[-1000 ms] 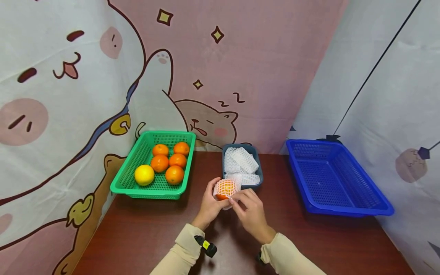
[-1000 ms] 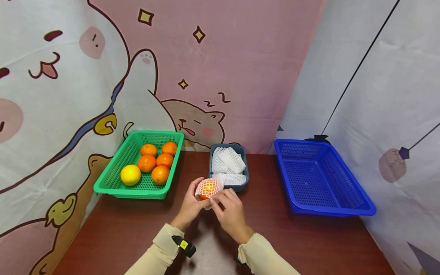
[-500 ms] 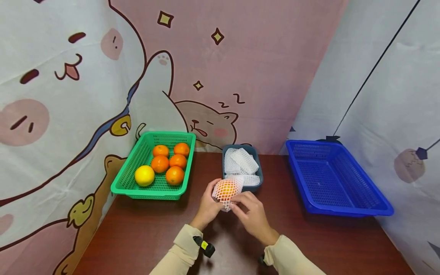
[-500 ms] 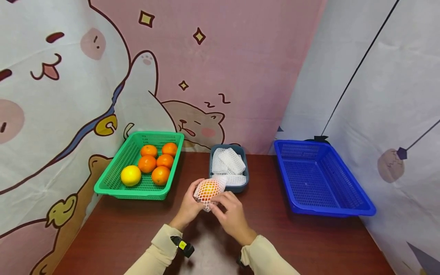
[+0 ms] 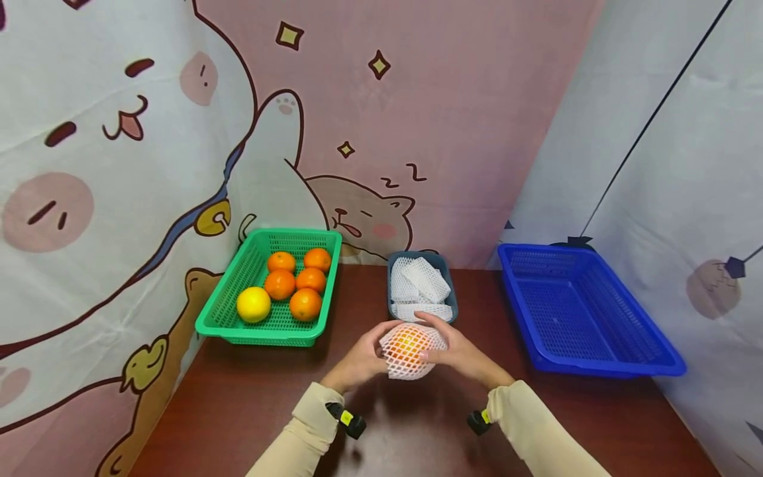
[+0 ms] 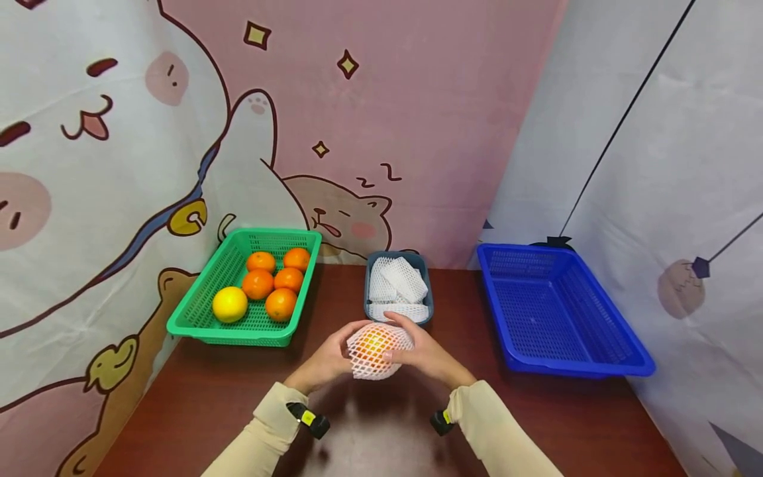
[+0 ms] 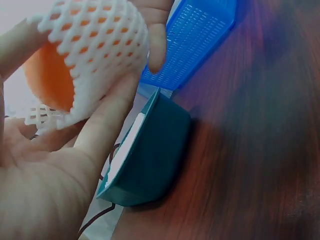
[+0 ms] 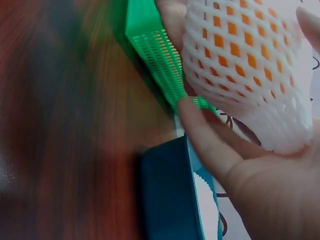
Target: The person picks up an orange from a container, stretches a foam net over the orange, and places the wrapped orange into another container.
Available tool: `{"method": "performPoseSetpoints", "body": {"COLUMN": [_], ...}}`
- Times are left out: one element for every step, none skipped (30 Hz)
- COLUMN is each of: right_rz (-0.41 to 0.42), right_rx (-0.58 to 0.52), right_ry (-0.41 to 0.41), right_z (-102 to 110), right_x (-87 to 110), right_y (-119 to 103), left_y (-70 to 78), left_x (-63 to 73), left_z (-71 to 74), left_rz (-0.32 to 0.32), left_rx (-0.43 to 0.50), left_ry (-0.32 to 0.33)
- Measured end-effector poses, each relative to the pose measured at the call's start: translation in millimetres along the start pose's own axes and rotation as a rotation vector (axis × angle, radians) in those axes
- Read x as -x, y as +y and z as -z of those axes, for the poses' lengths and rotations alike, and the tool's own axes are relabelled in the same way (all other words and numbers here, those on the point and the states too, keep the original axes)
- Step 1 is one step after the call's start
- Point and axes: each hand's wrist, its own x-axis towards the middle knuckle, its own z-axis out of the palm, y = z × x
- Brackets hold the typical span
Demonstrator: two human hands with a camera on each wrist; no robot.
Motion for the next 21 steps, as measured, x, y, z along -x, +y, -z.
{"method": "performPoseSetpoints", "body": {"right_rz": [0.003, 0.006, 0.011, 0.016, 0.023, 0.032, 0.038, 0.045, 0.048, 0.054, 0.058, 0.061, 0.065, 0.067, 0.068, 0.067, 0.068, 0.067, 0.068, 0.068, 0.069], "right_rx": [-0.023, -0.038, -0.044, -0.058, -0.07, -0.072, -0.083, -0.095, -0.107, -0.124, -0.137, -0.14, -0.146, -0.147, -0.147, -0.145, -0.136, -0.129, -0.127, -0.119, -0.113], "right_ry": [-0.01, -0.004, 0.016, 0.038, 0.064, 0.096, 0.126, 0.157, 0.187, 0.21, 0.231, 0.251, 0.267, 0.282, 0.293, 0.302, 0.312, 0.317, 0.319, 0.321, 0.319], "right_z": [-1, -2, -3, -5, -6, -8, -10, -12, -14, -16, -18, -20, -22, -23, -25, -26, -27, -28, -29, -30, -30], "right_x": [0.4, 0.9, 1.4, 2.1, 2.8, 3.4, 4.3, 5.1, 6.0, 6.9, 7.6, 8.2, 8.7, 9.2, 9.4, 9.1, 9.0, 8.7, 8.4, 8.1, 7.8], "right_y": [2, 3, 5, 6, 7, 9, 10, 11, 12, 13, 14, 14, 15, 15, 16, 16, 16, 17, 18, 18, 18], "left_y": [-0.1, -0.1, -0.1, 0.0, 0.0, -0.1, 0.4, 0.7, 0.5, 0.3, 0.1, -0.1, -0.2, 0.5, 1.3, 2.5, 7.0, 12.0, 16.8, 21.9, 26.0], "left_x": [0.1, 0.4, 0.8, 1.3, 1.9, 2.5, 3.2, 3.7, 4.3, 4.8, 5.1, 5.2, 5.2, 5.2, 5.1, 4.9, 5.2, 5.6, 6.0, 6.6, 6.9], "left_z": [-0.3, -0.6, -0.9, -1.2, -1.5, -1.6, -1.8, -1.8, -1.7, -1.6, -1.4, -1.4, -1.6, -2.3, -3.2, -4.6, -6.8, -9.3, -11.6, -13.9, -15.7], "left_rz": [0.002, 0.002, 0.0, -0.002, -0.004, -0.004, -0.002, 0.002, 0.014, 0.032, 0.051, 0.068, 0.085, 0.096, 0.104, 0.108, 0.106, 0.099, 0.09, 0.075, 0.061], "left_rx": [-0.003, 0.0, -0.001, 0.001, 0.004, -0.001, -0.007, -0.005, 0.005, 0.026, 0.052, 0.093, 0.138, 0.184, 0.208, 0.213, 0.207, 0.184, 0.146, 0.109, 0.068], "left_ry": [0.005, 0.015, 0.03, 0.049, 0.071, 0.094, 0.118, 0.138, 0.159, 0.18, 0.195, 0.205, 0.215, 0.218, 0.222, 0.226, 0.224, 0.224, 0.228, 0.23, 0.24]}}
